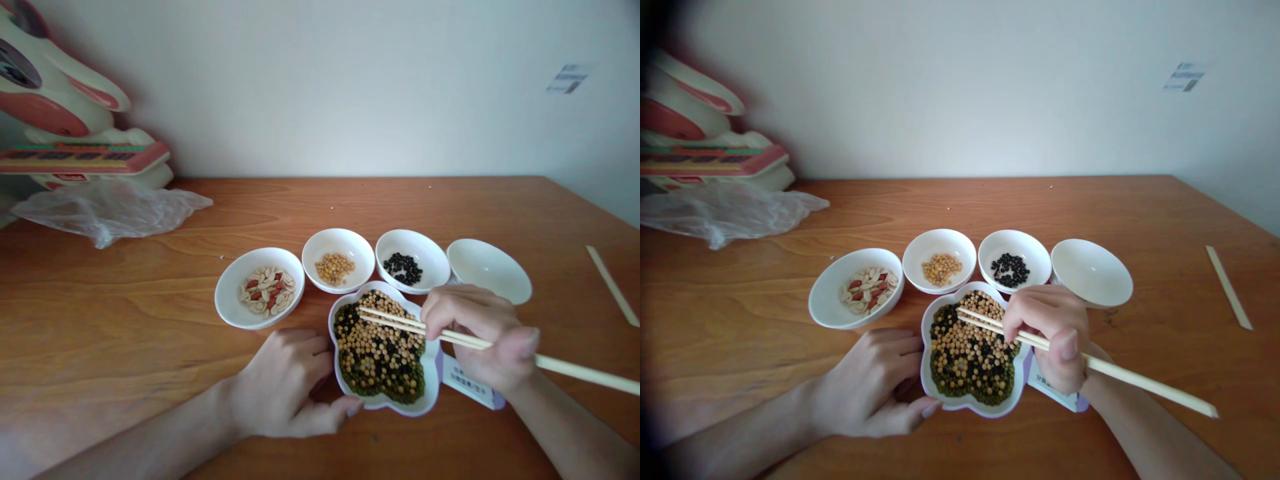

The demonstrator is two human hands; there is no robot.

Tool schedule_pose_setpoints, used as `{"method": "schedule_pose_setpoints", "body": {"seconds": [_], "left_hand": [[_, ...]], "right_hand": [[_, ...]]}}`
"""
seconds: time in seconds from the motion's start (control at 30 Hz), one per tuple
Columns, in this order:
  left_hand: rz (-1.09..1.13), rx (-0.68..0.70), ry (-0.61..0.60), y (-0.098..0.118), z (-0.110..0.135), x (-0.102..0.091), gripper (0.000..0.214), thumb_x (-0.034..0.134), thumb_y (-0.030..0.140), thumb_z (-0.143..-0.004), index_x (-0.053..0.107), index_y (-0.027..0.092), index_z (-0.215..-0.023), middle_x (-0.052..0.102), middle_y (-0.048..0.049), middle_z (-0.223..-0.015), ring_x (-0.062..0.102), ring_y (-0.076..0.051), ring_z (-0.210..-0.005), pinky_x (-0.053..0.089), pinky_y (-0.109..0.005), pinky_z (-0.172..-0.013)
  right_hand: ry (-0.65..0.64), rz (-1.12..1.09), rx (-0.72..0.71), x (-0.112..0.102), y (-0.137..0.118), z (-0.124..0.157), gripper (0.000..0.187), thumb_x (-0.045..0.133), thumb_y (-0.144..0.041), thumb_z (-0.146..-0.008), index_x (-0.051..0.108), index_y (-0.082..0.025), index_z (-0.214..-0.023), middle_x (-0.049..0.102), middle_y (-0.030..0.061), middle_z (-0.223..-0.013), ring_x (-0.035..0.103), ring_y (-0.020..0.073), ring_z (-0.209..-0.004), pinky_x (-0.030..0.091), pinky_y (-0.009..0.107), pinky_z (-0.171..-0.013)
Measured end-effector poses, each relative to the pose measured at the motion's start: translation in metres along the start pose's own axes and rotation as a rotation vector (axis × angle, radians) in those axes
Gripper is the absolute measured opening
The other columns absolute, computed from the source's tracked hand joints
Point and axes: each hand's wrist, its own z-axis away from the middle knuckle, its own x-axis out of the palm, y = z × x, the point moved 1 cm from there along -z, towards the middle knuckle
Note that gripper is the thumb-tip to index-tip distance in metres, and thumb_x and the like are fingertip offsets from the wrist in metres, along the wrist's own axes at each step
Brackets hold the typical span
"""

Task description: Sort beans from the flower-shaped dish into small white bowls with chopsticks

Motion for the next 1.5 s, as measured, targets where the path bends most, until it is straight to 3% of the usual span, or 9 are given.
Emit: {"method": "schedule_pose_setpoints", "body": {"seconds": [0.37,0.57,0.77,1.0,1.23,1.5], "left_hand": [[-0.005,0.018,0.024,-0.0005,-0.0002,0.0006,0.04,0.062,0.05,-0.101,0.063,0.021,-0.075,0.065,-0.0017,-0.073,0.06,-0.018,-0.062,0.039,-0.035,-0.058],[-0.009,0.004,0.01,0.0009,-0.0008,-0.0009,0.043,0.057,0.05,-0.103,0.063,0.019,-0.075,0.066,-0.0036,-0.073,0.06,-0.018,-0.062,0.038,-0.034,-0.058],[-0.007,0.001,0.011,0.0008,0.0005,-0.0007,0.045,0.056,0.052,-0.104,0.062,0.02,-0.074,0.066,-0.0028,-0.072,0.06,-0.017,-0.062,0.037,-0.033,-0.059],[-0.009,-0.006,-0.013,-0.0004,0.0,0.0004,0.044,0.055,0.053,-0.104,0.064,0.02,-0.076,0.067,-0.0033,-0.074,0.061,-0.018,-0.064,0.039,-0.034,-0.06],[0.001,-0.003,0.005,-0.0007,0.0009,0.0007,0.042,0.058,0.052,-0.103,0.063,0.02,-0.076,0.067,-0.0029,-0.073,0.061,-0.018,-0.062,0.039,-0.034,-0.059],[-0.012,0.005,0.004,-0.0012,0.001,0.0007,0.044,0.056,0.053,-0.104,0.064,0.02,-0.076,0.067,-0.0036,-0.073,0.06,-0.018,-0.062,0.039,-0.032,-0.059]], "right_hand": [[0.064,-0.009,0.031,0.0042,0.0055,-0.0009,0.083,0.026,-0.083,-0.104,0.065,-0.023,-0.062,0.062,0.0026,-0.055,0.055,0.0171,-0.049,0.032,0.035,-0.052],[0.044,0.023,0.019,0.0018,0.0024,-0.0027,0.082,0.027,-0.081,-0.105,0.066,-0.023,-0.063,0.064,0.0028,-0.055,0.056,0.0174,-0.048,0.034,0.034,-0.05],[-0.019,0.101,-0.029,-0.001,0.0025,-0.0057,0.078,0.026,-0.068,-0.111,0.083,-0.024,-0.08,0.076,0.0035,-0.063,0.065,0.0188,-0.051,0.042,0.035,-0.051],[0.057,0.011,-0.039,-0.0007,0.004,-0.0044,0.077,0.027,-0.06,-0.115,0.083,-0.025,-0.075,0.078,0.0044,-0.067,0.071,0.019,-0.059,0.048,0.035,-0.057],[0.1,-0.053,0.07,-0.0048,-0.0034,-0.0059,0.086,0.03,-0.083,-0.104,0.076,-0.023,-0.064,0.07,0.0061,-0.06,0.065,0.0198,-0.054,0.043,0.036,-0.054],[0.075,-0.067,0.096,-0.0052,0.0002,-0.0058,0.085,0.031,-0.088,-0.1,0.073,-0.024,-0.062,0.067,0.0063,-0.057,0.062,0.0204,-0.053,0.038,0.036,-0.052]]}}
